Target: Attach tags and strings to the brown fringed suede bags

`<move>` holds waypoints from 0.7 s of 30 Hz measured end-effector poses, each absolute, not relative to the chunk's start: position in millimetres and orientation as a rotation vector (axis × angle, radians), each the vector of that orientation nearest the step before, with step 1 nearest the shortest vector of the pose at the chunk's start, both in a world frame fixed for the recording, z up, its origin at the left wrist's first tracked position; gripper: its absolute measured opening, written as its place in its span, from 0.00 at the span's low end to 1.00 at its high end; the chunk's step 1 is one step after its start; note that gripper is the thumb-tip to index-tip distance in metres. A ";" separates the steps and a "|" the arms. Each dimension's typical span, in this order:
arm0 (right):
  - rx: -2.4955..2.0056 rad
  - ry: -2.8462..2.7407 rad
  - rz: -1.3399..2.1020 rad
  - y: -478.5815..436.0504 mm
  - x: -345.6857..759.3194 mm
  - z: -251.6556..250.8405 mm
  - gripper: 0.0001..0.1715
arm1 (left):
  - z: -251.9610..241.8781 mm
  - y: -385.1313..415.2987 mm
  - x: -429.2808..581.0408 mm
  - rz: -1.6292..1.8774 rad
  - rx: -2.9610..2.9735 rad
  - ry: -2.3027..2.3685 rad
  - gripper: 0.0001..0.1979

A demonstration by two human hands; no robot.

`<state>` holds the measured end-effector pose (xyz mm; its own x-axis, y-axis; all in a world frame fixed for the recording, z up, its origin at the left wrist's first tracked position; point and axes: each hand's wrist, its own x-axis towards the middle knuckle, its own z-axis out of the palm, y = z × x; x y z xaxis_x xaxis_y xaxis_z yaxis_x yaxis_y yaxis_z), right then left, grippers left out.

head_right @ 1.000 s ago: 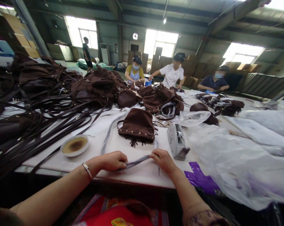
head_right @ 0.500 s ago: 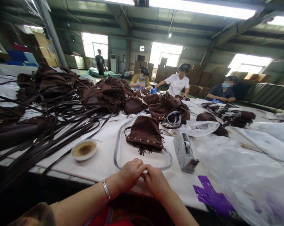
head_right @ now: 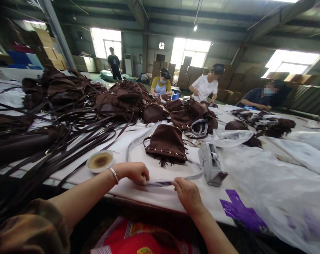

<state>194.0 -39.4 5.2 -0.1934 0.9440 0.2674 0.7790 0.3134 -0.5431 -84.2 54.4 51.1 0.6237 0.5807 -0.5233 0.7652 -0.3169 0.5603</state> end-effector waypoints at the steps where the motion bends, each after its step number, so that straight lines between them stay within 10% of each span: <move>1: -1.527 -2.006 0.382 -39.0 194.4 6.5 0.19 | 50.1 57.7 -82.8 -0.339 1.994 1.044 0.19; 21: -1.854 -1.888 0.563 -42.7 195.2 10.5 0.15 | 30.1 30.1 -74.5 0.087 2.703 1.334 0.07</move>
